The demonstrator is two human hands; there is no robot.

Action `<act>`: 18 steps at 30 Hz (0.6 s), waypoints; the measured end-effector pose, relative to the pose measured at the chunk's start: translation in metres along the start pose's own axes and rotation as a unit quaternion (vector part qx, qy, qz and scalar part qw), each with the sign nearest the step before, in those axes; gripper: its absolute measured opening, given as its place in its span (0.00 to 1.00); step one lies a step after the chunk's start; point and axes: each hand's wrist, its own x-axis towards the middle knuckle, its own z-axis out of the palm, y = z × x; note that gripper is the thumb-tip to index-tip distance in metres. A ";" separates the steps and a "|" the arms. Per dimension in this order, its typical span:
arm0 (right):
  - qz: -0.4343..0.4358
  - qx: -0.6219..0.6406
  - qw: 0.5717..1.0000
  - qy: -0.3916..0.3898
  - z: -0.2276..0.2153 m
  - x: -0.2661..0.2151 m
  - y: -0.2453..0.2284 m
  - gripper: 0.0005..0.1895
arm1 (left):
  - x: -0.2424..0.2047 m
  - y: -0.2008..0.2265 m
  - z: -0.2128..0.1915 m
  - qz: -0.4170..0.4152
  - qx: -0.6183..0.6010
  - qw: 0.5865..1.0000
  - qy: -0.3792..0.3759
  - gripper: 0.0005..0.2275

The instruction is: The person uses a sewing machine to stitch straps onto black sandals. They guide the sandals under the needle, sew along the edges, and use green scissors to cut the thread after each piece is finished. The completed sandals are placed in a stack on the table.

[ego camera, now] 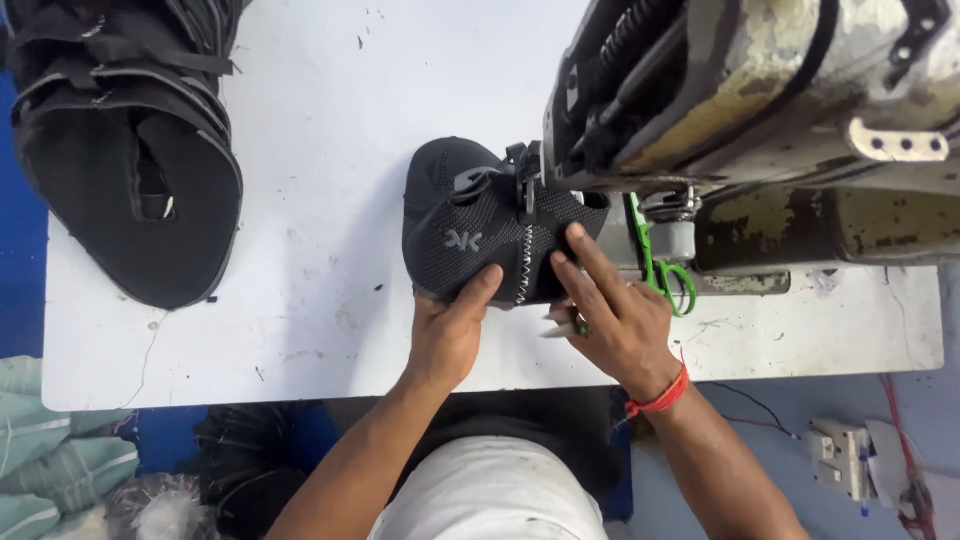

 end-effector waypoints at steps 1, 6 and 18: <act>-0.003 -0.004 1.000 0.004 0.000 -0.002 0.000 0.27 | 0.000 0.000 0.000 -0.006 -0.011 1.000 -0.006 0.17; -0.019 -0.006 1.000 0.012 -0.007 0.003 -0.001 0.22 | 0.001 -0.014 -0.016 -0.033 -0.047 0.998 -0.020 0.15; 0.026 -0.038 0.999 -0.025 -0.025 0.046 -0.002 0.25 | 0.042 0.008 0.011 -0.050 -0.006 0.998 0.028 0.13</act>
